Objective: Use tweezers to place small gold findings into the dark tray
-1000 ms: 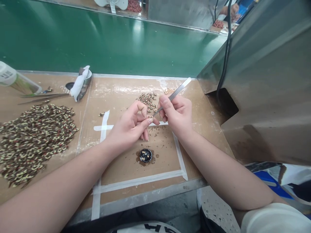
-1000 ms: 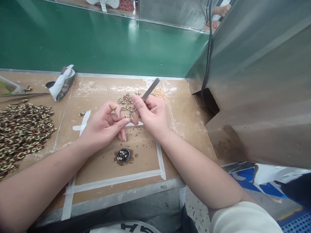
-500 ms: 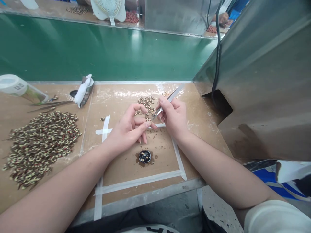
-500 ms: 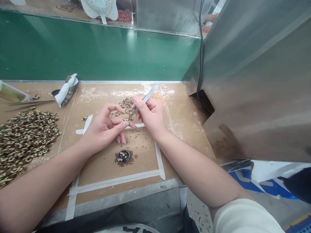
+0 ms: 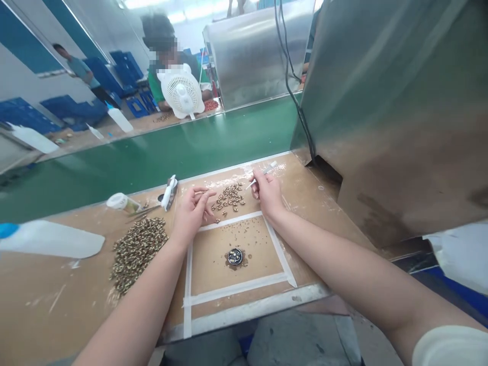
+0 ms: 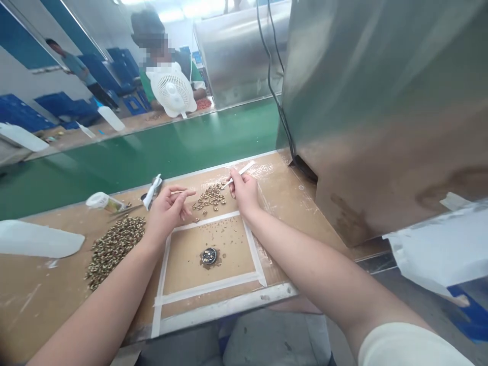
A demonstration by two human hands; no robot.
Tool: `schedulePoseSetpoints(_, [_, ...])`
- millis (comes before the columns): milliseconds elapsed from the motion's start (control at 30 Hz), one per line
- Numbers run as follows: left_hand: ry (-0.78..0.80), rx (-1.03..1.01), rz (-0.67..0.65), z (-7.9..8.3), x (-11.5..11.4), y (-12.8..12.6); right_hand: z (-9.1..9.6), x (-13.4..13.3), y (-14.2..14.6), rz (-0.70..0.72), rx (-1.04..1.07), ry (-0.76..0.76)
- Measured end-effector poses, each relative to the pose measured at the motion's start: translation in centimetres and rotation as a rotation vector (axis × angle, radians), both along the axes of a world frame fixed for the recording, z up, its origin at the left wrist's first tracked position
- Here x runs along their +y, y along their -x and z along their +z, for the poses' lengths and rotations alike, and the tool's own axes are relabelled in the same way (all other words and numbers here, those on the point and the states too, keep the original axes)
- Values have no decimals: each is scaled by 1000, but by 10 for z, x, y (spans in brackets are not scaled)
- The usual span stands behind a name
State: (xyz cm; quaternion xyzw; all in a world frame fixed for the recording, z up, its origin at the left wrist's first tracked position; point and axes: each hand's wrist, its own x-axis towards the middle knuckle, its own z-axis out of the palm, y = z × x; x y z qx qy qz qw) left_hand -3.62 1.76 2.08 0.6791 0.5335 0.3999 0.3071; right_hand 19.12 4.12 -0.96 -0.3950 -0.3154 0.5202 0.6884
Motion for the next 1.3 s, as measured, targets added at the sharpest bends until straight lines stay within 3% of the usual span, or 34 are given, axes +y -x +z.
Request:
schedulePoseSetpoints(167, [-39, 305, 60, -4, 39, 10, 1, 4, -1, -33, 62, 29])
schedulePoseSetpoints(300, [-78, 555, 102, -6, 53, 11, 2, 4, 0, -21, 94, 29])
schedulePoseSetpoints(467, [-165, 762, 305, 10, 63, 40, 1, 5, 0, -22, 88, 38])
schedulePoseSetpoints(567, [-98, 872, 416, 17, 71, 69, 1, 7, -1, -19, 83, 47])
schedulePoseSetpoints(767, [43, 1017, 397, 13, 75, 98, 2, 8, 0, -8, 82, 59])
schedulePoseSetpoints(933, [-15, 1024, 380, 18, 100, 81, -1, 10, 2, -4, 59, 56])
schedulePoseSetpoints(1167, [-33, 908, 50, 13, 181, 19, -4, 14, 4, -6, 26, 60])
schedulePoseSetpoints(1300, [-30, 874, -69, 4, 208, 4, -2, 14, 5, -11, 11, 77])
